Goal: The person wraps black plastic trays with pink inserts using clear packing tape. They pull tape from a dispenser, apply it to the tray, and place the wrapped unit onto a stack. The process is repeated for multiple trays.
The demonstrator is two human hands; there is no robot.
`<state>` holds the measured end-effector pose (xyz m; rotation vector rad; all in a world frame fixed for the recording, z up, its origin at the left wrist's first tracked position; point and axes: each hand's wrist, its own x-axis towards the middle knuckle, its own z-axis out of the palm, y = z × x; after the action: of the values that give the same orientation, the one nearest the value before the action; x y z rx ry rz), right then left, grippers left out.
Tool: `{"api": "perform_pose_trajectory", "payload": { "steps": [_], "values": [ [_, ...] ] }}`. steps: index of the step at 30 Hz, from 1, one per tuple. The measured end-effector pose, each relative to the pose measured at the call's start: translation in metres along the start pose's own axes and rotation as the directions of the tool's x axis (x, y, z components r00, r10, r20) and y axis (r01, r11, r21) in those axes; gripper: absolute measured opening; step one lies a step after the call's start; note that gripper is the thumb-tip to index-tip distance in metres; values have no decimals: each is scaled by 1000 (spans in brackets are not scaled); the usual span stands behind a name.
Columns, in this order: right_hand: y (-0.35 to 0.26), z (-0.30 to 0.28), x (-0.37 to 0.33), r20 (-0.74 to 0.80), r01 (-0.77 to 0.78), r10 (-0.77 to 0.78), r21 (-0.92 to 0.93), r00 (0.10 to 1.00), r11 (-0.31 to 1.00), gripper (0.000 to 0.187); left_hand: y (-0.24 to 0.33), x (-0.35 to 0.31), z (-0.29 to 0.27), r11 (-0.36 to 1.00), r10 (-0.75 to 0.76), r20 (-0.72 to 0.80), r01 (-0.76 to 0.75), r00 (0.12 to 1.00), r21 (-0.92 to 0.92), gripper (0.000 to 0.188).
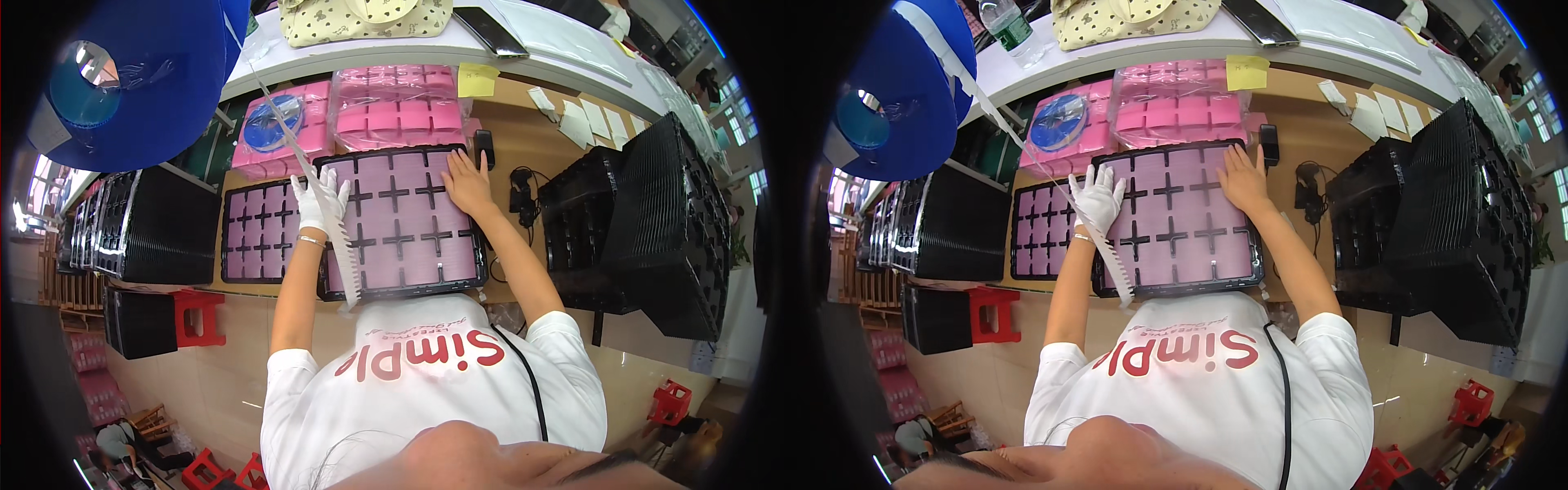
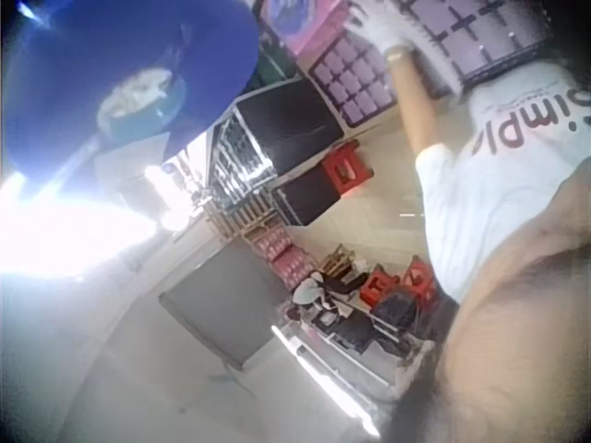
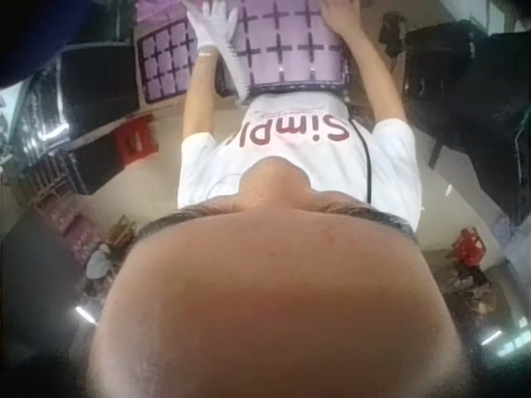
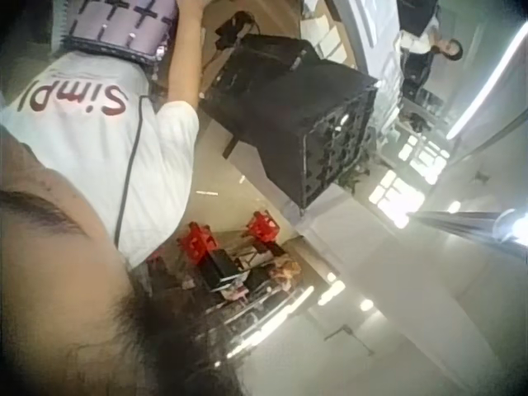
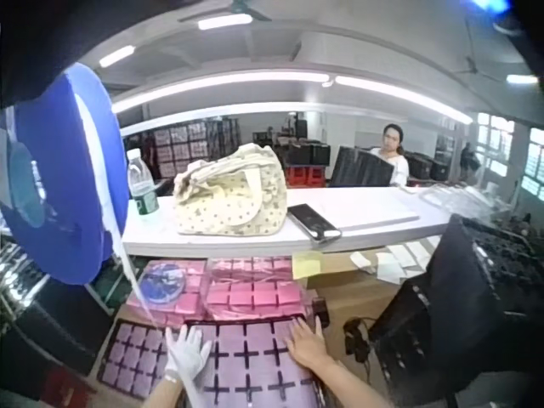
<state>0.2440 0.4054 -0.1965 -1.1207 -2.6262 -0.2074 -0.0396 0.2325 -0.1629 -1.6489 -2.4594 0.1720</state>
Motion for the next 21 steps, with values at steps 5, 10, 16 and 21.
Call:
{"api": "perform_pose_trajectory", "payload": {
  "steps": [5,10,16,21],
  "values": [
    [5,-10,-15,-76,102,-93,117,993,988,43,-14,-21,12,990,113,-185,-126,976,-65,55],
    [11,-43,-67,-12,136,-150,496,989,858,35,-16,-66,-23,852,278,-209,-341,938,-397,40],
    [-7,-86,-126,63,319,-448,615,892,721,40,-17,-120,-19,601,443,-116,-391,889,-697,36],
    [-11,-96,-120,9,367,-455,577,890,730,42,-15,-118,-32,659,478,-113,-441,871,-609,36]
  ]
}}
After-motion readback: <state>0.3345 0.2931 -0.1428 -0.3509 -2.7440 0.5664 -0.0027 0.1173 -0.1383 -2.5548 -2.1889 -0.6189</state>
